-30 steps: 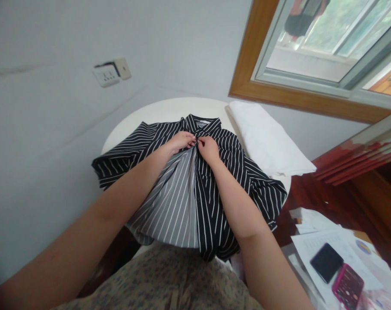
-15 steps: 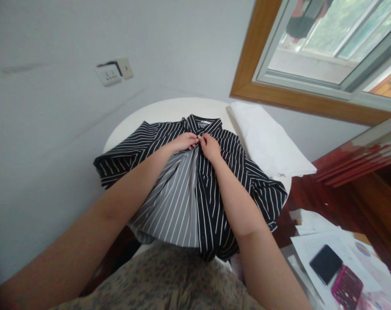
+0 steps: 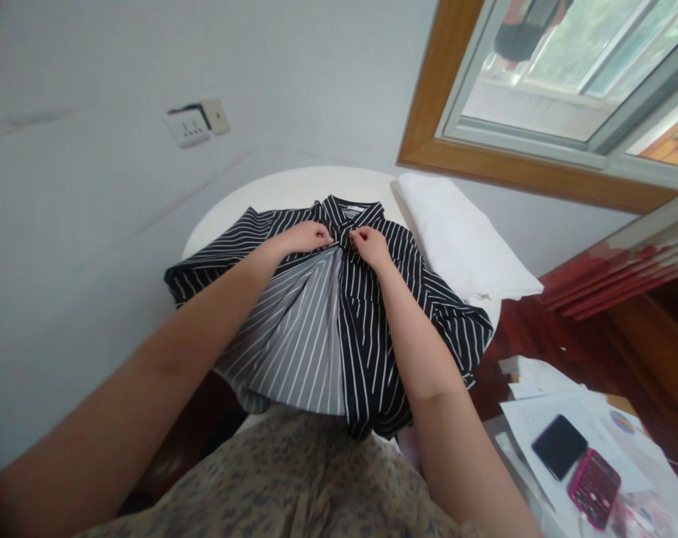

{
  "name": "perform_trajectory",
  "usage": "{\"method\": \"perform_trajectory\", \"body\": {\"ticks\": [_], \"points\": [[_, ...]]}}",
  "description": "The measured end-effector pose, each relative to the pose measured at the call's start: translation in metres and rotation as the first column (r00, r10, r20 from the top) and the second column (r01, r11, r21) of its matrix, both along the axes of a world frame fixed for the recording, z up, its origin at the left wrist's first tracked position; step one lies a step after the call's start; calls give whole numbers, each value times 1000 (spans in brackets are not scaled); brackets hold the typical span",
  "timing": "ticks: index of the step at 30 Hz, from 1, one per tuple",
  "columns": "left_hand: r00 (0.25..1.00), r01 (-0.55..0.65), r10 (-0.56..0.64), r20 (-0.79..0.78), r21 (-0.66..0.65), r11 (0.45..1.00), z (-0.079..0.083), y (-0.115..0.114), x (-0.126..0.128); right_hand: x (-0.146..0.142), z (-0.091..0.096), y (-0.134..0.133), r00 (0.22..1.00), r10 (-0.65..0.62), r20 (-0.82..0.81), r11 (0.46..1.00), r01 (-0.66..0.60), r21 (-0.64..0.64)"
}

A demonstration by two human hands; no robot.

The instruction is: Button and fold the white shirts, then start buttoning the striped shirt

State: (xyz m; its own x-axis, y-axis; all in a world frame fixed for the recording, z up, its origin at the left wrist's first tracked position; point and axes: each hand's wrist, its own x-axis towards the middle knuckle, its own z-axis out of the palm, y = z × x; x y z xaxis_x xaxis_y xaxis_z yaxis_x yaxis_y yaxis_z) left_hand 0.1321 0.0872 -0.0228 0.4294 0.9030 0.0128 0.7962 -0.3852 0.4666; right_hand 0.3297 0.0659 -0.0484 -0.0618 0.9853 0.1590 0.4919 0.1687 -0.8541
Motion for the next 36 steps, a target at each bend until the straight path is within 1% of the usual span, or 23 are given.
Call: {"method": "perform_trajectory", "body": {"ticks": [2,4,6,8,10,12,15,17,21,24,26,29,32,34,36], "points": [[997,22,-23,-73,-20,1000,2,-4,-9,2,12,-8,996,10,92,999,-7,-37],[994,38,-41,-99,-27,999,1,-10,-15,1,20,-18,986,60,155,990,-39,-134],[994,67,-72,-86,-60,996,0,-15,-16,-2,24,-31,978,122,168,966,-79,-245],[994,88,-93,-57,-92,992,-2,-20,-14,-7,23,-41,968,155,196,951,-92,-294],[996,86,-89,-26,-91,992,-3,-24,-11,-10,19,-49,950,150,275,962,-77,-261],[997,77,-76,11,-87,993,-3,-29,-8,-12,15,-52,926,118,360,981,-52,-189],[998,56,-53,39,-100,993,-4,-37,-7,-10,10,-53,912,114,394,988,-62,-143],[1000,29,-29,5,-87,996,-4,-44,-6,-9,9,-54,917,136,375,984,-81,-159],[992,0,1,-128,11,1000,-2,-58,-1,-7,7,-56,940,148,307,980,-98,-172],[972,4,10,-233,60,998,3,-67,6,-1,7,-58,983,114,142,984,-92,-151],[961,-15,41,-272,98,995,5,-73,11,6,9,-57,996,74,41,990,-69,-122],[946,-40,92,-310,169,985,4,-80,19,14,15,-56,999,17,-38,1000,-18,-11],[944,-61,120,-308,195,979,-1,-82,26,12,19,-55,989,29,-146,997,-19,73],[948,-86,140,-286,195,977,-5,-82,29,4,17,-57,974,66,-216,996,-53,67],[948,-98,147,-281,182,978,-5,-80,30,-5,11,-58,961,102,-258,995,-98,29]]}}
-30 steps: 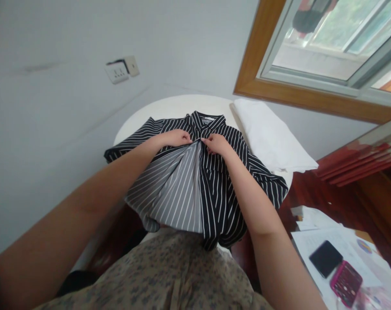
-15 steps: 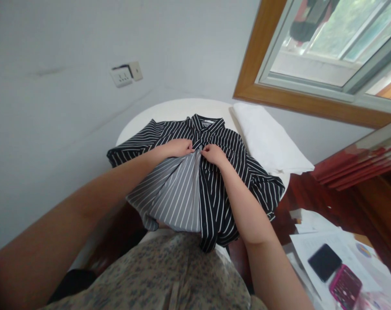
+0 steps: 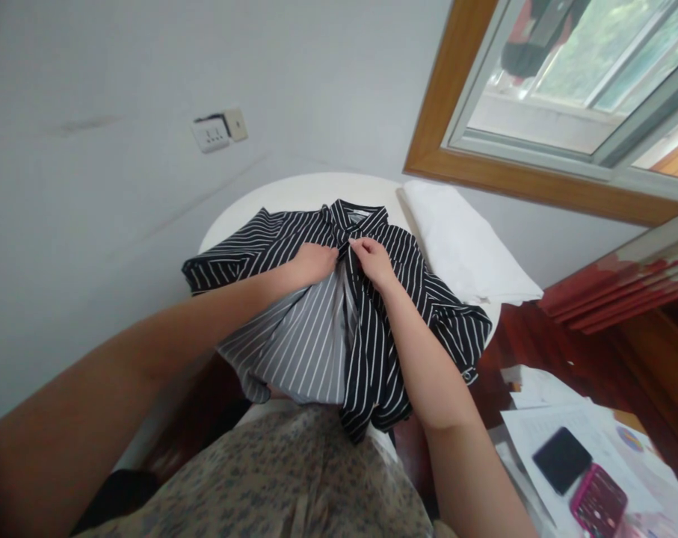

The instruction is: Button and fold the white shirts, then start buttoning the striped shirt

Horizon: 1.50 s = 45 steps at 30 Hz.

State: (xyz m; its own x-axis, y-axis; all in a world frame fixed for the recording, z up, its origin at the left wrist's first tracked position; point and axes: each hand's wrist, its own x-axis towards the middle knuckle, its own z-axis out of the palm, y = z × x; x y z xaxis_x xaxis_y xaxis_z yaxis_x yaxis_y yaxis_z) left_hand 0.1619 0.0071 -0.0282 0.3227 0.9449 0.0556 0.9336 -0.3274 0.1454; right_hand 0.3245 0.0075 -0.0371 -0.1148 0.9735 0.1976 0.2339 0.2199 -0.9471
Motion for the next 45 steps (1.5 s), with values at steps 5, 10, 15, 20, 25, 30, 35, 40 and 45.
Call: {"method": "perform_trajectory", "body": {"ticks": [5,10,15,20,25,30,35,40,45], "points": [[995,52,-44,91,-91,994,14,13,-10,-10,-17,-1,998,39,-51,995,-44,-94],[869,117,-55,491,-95,989,23,30,-10,-5,-20,1,995,98,36,993,-95,-68],[733,75,-29,680,-38,996,-6,27,5,1,-18,3,980,-1,197,997,-13,73],[711,125,-99,696,13,992,-33,23,4,2,-15,4,958,-62,279,979,4,204],[693,190,-138,708,5,982,-33,26,-1,1,-13,3,935,-73,347,976,-6,220],[666,210,-118,737,-34,977,-29,27,-3,1,-11,1,923,-46,382,973,-45,226],[643,248,-104,759,-78,966,-26,26,-5,0,-13,2,919,-51,392,969,-49,241],[642,255,-89,761,-103,961,-25,28,-6,2,-12,2,934,-32,357,971,-55,233],[658,244,-79,749,-113,963,-24,30,-7,11,-13,7,987,160,30,987,-159,-39]]}}
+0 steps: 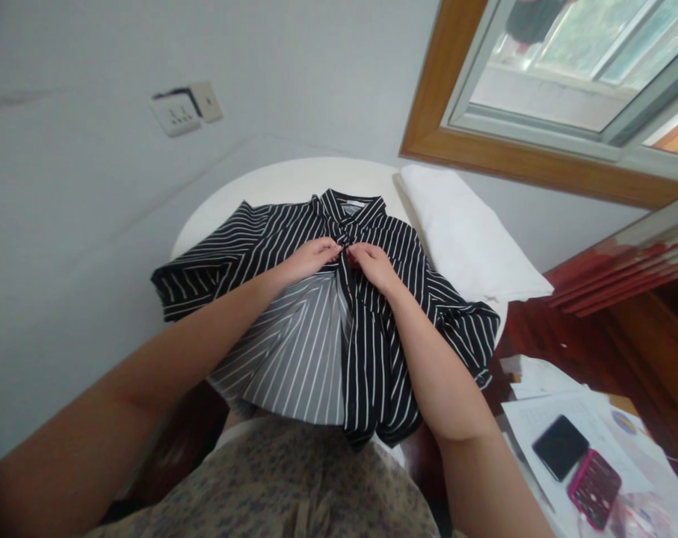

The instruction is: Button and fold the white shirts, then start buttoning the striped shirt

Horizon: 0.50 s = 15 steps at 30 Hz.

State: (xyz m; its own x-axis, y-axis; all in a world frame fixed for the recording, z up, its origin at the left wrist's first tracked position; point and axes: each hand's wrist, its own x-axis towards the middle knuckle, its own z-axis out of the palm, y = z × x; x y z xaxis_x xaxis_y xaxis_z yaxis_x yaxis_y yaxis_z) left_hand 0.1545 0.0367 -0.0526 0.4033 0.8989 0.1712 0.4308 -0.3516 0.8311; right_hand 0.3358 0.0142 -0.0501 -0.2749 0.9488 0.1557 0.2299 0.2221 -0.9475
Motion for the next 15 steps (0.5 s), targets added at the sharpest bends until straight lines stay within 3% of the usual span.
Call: {"method": "perform_trajectory", "body": {"ticks": [2,7,15], "points": [[1000,2,-2,-4,-13,1000,1,0,-1,5,-1,2,994,65,-91,994,-72,-82],[1000,27,-26,16,-31,999,1,0,-2,12,-4,4,981,184,-57,982,-186,-40],[995,65,-57,83,-99,993,-1,1,-5,4,-1,2,990,129,61,990,-132,51]]}}
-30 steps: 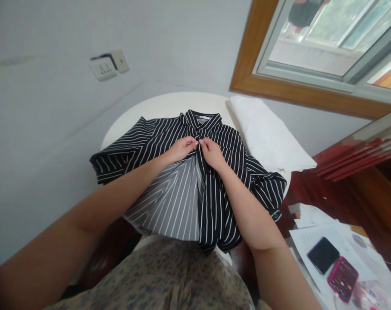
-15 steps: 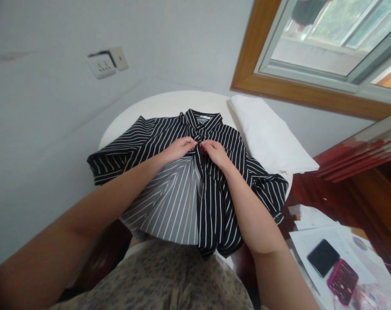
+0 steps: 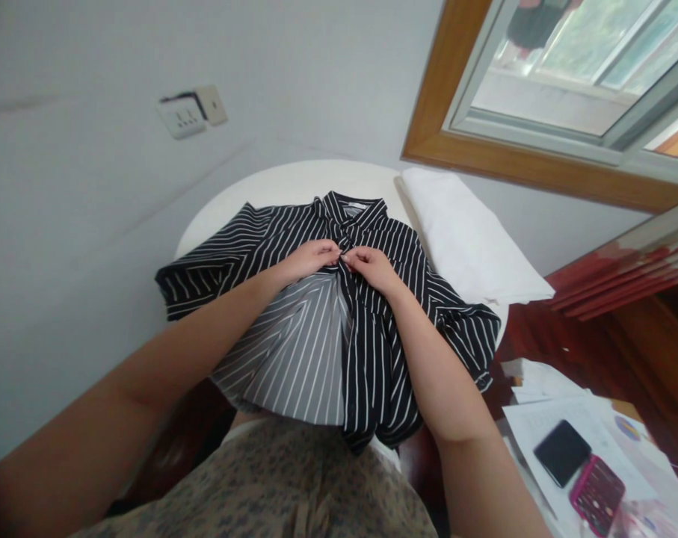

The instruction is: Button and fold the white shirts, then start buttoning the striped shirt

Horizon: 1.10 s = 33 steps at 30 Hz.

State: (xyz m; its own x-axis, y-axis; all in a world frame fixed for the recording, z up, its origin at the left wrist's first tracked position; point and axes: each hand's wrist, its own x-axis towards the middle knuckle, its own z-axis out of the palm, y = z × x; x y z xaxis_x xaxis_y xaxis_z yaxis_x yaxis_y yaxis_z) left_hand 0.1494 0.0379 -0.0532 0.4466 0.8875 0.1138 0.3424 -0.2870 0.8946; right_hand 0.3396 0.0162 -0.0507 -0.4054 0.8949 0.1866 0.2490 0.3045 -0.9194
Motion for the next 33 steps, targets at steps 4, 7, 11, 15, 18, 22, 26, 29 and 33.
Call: {"method": "perform_trajectory", "body": {"ticks": [4,7,11,15,18,22,26,29,33], "points": [[1000,-3,3,-23,7,1000,-3,1,-2,-9,7,-7,988,-60,142,995,47,92],[997,-26,28,-66,38,999,-2,1,-1,-14,7,-10,947,-155,281,966,86,242],[991,-29,41,-131,93,995,4,-2,1,-18,3,-10,916,-195,352,934,63,352],[984,-1,27,-179,141,990,6,-2,0,-19,1,-10,916,-198,348,921,52,387],[980,-2,32,-198,150,989,5,-1,0,-18,2,-11,916,-191,354,929,52,366],[981,-6,38,-192,167,986,2,0,0,-17,1,-12,904,-210,371,932,71,355],[980,-20,53,-192,170,985,1,-1,1,-16,0,-12,873,-245,421,939,106,327],[984,-36,59,-167,134,990,2,-1,0,-14,1,-11,892,-206,401,950,84,301],[990,-55,67,-122,97,994,1,-1,-1,-11,-1,-9,939,-146,311,966,68,248]]}}
